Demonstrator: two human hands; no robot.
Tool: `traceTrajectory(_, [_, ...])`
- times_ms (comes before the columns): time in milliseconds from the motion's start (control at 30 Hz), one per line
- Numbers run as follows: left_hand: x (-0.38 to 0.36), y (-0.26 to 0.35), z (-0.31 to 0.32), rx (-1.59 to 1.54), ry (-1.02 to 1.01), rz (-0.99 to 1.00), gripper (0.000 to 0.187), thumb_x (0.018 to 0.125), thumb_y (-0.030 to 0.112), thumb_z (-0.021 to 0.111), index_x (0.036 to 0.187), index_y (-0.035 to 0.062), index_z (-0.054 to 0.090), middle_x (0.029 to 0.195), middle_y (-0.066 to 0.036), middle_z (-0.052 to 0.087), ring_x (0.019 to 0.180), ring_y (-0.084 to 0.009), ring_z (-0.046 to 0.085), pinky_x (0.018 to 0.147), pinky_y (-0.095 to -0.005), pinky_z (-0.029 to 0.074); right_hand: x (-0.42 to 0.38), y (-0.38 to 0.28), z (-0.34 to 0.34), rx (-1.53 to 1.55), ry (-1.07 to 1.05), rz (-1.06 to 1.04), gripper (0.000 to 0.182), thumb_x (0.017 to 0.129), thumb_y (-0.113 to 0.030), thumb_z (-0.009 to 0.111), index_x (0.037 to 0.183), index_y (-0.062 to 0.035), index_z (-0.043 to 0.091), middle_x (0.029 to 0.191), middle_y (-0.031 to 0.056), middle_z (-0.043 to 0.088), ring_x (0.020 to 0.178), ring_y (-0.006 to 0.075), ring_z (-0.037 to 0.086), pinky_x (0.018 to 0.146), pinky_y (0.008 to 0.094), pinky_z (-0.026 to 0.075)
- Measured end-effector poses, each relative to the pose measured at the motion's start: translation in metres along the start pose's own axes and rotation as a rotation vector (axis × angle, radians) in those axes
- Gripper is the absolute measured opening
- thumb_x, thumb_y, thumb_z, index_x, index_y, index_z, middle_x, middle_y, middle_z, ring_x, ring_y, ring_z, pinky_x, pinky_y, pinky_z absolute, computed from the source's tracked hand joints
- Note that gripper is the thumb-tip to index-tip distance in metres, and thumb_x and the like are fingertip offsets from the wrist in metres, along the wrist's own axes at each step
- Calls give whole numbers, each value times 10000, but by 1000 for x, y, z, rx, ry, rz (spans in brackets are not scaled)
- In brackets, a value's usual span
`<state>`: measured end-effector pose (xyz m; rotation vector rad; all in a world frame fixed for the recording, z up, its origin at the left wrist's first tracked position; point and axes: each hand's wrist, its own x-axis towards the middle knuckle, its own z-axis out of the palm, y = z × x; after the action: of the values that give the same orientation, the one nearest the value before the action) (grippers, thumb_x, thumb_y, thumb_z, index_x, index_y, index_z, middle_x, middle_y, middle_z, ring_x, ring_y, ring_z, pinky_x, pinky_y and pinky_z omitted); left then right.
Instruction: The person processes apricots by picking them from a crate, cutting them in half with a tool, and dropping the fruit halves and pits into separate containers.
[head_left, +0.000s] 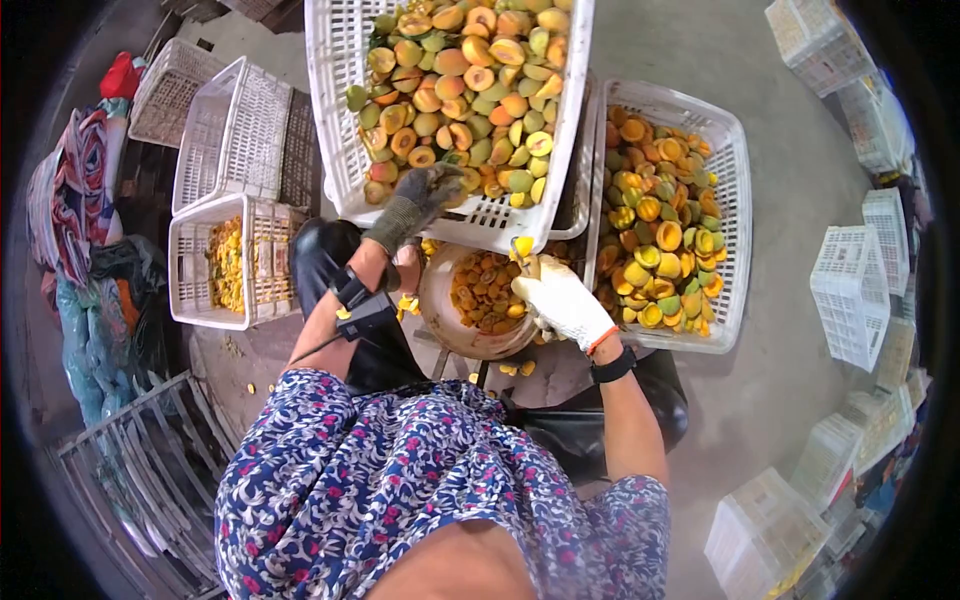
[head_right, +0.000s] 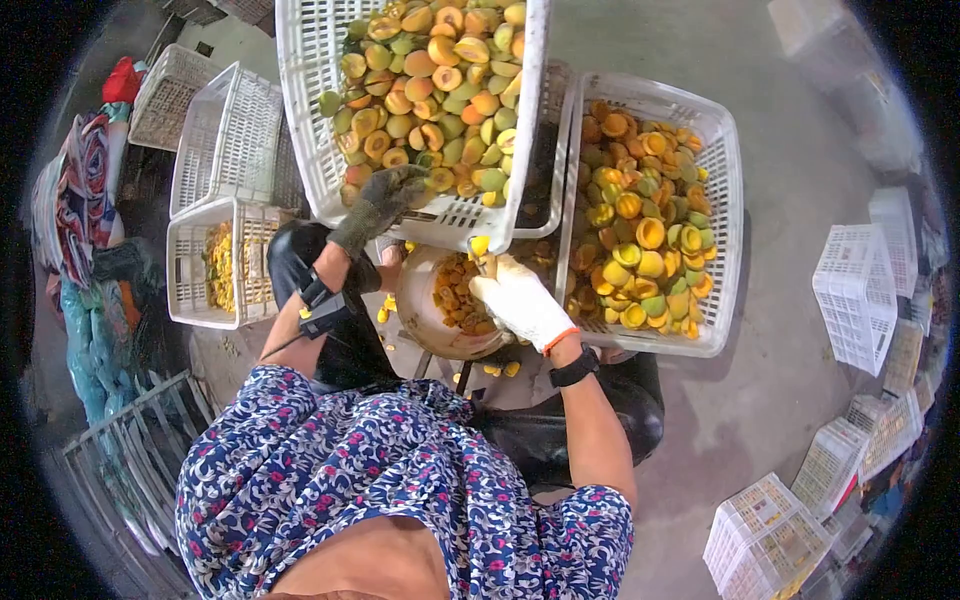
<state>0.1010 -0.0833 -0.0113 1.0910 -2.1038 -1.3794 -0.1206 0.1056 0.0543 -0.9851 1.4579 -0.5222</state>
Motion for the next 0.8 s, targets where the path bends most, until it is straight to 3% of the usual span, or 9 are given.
traceTrajectory(33, [-5,48,6,-377,-24,-392,356,928,217,605,1203,-3,554,1007,-64,628,865,-144,617,730,-265,516,2,-1,0,81,-22,31,291,870,-235,584,1013,17,555,923,201,616,840,352,603,734,411,475])
traceTrajectory(67, [-11,63,13,-506,-19,-362,358,934,206,597,1220,-1,543,1027,-74,625,868,-149,624,731,-270,527,7,6,5,32,61,-142,180,877,-180,572,910,-10,519,617,54,514,518,157,539,492,313,450])
traceTrajectory(100, [-16,70,21,-636,-18,-330,360,940,195,589,1238,1,533,1048,-84,622,871,-155,630,732,-274,538,12,15,7,29,63,-139,180,877,-180,572,910,-10,519,617,54,514,518,157,539,492,313,450])
traceTrajectory(167, [-22,70,41,-762,0,-285,371,942,186,583,1255,-1,516,1071,-88,618,891,-168,635,745,-283,549,12,14,10,-612,408,-712,260,871,-196,626,986,24,547,819,214,618,719,385,618,595,415,484])
traceTrajectory(200, [-25,70,49,-879,23,-239,382,944,176,577,1272,-4,500,1094,-92,613,911,-182,639,759,-292,559,11,11,16,-132,383,-342,260,883,-191,628,986,28,534,712,218,587,695,407,613,568,441,478])
traceTrajectory(367, [-31,81,76,-860,97,-218,342,939,115,572,1248,-10,495,1120,-107,607,941,-178,637,809,-310,565,12,0,16,-90,423,-332,255,892,-161,617,1002,38,500,672,223,579,650,424,604,528,446,475])
traceTrajectory(467, [-32,83,84,-563,158,-149,325,938,120,585,1224,-12,504,1112,-88,623,960,-138,621,822,-282,540,14,1,18,-113,485,-345,276,900,-217,589,1019,22,520,665,159,579,593,284,617,549,380,472])
traceTrajectory(733, [-37,85,104,-271,271,-3,328,926,130,616,1207,-17,530,1086,-82,637,935,-105,602,807,-251,506,16,8,24,-165,585,-390,279,894,-157,570,1047,60,484,733,267,597,691,467,601,559,479,485])
traceTrajectory(800, [-35,86,107,-358,342,37,328,854,172,691,1116,-4,602,999,-111,667,905,-155,617,812,-289,494,17,7,21,-167,563,-373,287,896,-165,569,1052,60,483,735,259,598,673,442,611,554,464,486])
